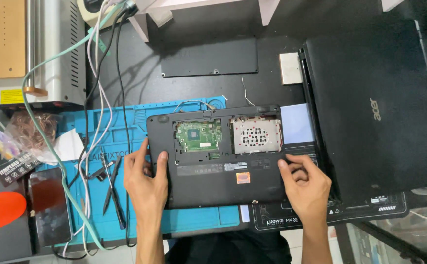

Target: The person assembles a laptop by placing the battery into the chassis and securing it with screws. They then attach the bottom cover, connect internal cables, and align the casing to complete the assembly.

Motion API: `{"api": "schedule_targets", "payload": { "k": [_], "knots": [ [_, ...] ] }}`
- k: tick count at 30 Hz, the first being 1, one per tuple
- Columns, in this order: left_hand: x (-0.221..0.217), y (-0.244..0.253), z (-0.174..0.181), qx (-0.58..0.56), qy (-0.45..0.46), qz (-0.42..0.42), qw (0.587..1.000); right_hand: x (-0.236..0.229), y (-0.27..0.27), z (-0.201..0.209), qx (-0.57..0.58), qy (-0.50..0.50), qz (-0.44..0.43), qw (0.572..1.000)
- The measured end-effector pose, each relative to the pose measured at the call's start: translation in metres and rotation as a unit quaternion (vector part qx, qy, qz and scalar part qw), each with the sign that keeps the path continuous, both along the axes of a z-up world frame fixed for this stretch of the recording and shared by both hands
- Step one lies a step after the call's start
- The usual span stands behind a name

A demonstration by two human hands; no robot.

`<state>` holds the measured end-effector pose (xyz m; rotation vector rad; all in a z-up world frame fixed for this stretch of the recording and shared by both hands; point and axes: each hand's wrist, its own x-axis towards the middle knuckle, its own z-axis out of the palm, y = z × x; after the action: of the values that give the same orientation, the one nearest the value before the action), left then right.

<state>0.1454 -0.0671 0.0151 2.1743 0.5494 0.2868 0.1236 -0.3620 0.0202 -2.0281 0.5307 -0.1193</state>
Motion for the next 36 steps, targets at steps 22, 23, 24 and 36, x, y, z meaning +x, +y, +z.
{"api": "schedule_targets", "payload": {
  "k": [22, 23, 24, 36],
  "knots": [
    [-0.003, -0.008, 0.002, 0.064, 0.047, -0.023, 0.997, 0.023, -0.003, -0.01, -0.075, -0.005, 0.085, 0.994],
    [-0.004, -0.009, -0.005, 0.065, 0.02, -0.022, 0.997, 0.027, -0.003, -0.013, -0.081, -0.017, 0.088, 0.993],
    [-0.004, -0.009, -0.012, 0.067, -0.007, -0.02, 0.998, 0.031, -0.002, -0.015, -0.086, -0.03, 0.091, 0.992],
    [-0.029, -0.004, -0.019, 0.008, -0.125, 0.008, 0.992, 0.027, 0.011, 0.01, 0.101, -0.097, 0.053, 0.989]
  ]
}}
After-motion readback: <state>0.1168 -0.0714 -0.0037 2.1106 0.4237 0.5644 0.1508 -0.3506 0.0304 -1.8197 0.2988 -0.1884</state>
